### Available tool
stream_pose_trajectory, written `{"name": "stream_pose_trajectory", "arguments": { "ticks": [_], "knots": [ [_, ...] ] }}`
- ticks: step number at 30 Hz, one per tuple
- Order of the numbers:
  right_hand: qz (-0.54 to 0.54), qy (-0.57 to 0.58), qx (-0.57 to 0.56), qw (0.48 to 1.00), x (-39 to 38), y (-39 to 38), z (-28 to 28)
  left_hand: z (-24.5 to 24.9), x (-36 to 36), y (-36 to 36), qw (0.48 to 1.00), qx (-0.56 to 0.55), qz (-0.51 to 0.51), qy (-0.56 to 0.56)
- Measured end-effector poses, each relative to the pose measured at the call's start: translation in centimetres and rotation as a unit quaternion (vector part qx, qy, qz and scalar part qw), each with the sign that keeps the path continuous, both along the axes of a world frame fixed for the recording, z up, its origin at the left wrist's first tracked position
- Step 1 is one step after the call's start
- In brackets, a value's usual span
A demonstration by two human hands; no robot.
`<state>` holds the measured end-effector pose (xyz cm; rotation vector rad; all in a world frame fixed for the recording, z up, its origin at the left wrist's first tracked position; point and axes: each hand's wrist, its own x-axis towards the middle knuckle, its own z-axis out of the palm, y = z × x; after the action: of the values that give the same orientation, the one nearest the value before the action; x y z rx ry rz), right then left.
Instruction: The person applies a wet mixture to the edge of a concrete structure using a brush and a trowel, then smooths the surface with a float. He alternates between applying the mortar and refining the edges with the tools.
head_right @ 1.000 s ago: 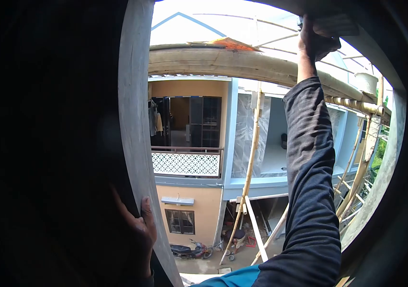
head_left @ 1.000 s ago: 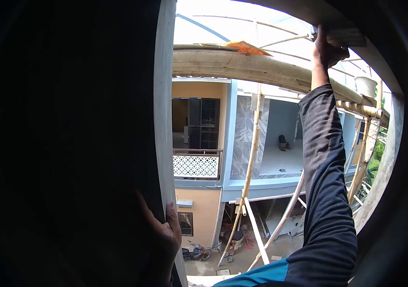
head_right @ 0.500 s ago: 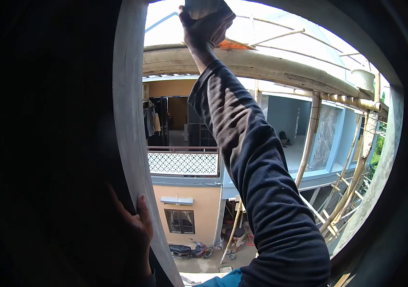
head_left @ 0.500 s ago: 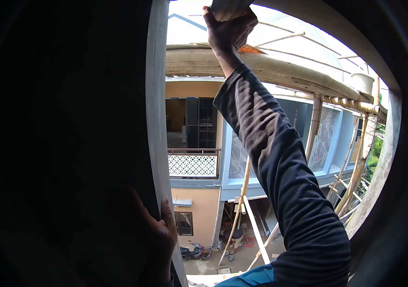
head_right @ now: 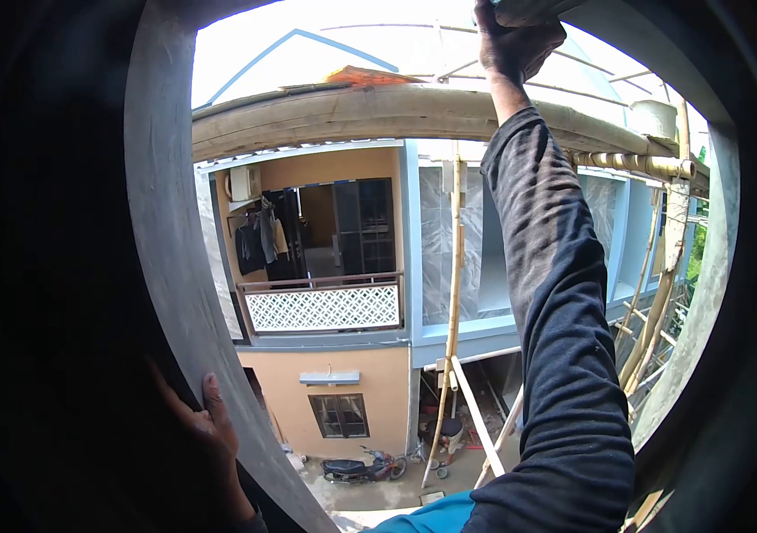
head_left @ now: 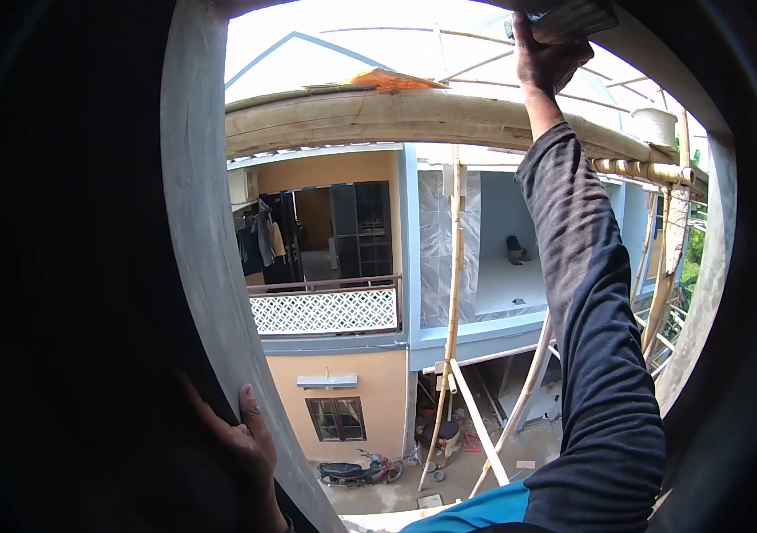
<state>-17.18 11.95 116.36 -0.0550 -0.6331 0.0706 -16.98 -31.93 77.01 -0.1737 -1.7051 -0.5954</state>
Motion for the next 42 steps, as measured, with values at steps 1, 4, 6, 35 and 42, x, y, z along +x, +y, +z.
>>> {"name": "stream_pose_trajectory", "arguments": {
  "ticks": [1, 4, 6, 35, 42],
  "knots": [
    [-0.013, -0.034, -0.017, 0.999, 1.8, 1.9, -0.1, 0.0, 0.2, 0.1, 1.000, -0.002, 0.024, -0.018],
    [-0.007, 0.078, 0.002, 0.997, 5.5, 5.9, -0.1, 0.1, 0.3, 0.1, 0.996, -0.009, 0.075, -0.048],
    [0.064, 0.104, -0.048, 0.991, 8.8, 8.2, 0.1, 0.0, 0.2, 0.0, 0.995, -0.021, 0.090, -0.035],
    [0.626, -0.028, 0.184, 0.757, -5.6, -9.1, -7.2, -0.7, -1.3, 0.5, 0.996, 0.044, -0.067, 0.027],
    [0.829, 0.017, 0.329, 0.452, -1.0, -2.7, -5.4, -1.0, -1.9, -0.2, 0.989, 0.054, -0.135, 0.034]
  ]
}}
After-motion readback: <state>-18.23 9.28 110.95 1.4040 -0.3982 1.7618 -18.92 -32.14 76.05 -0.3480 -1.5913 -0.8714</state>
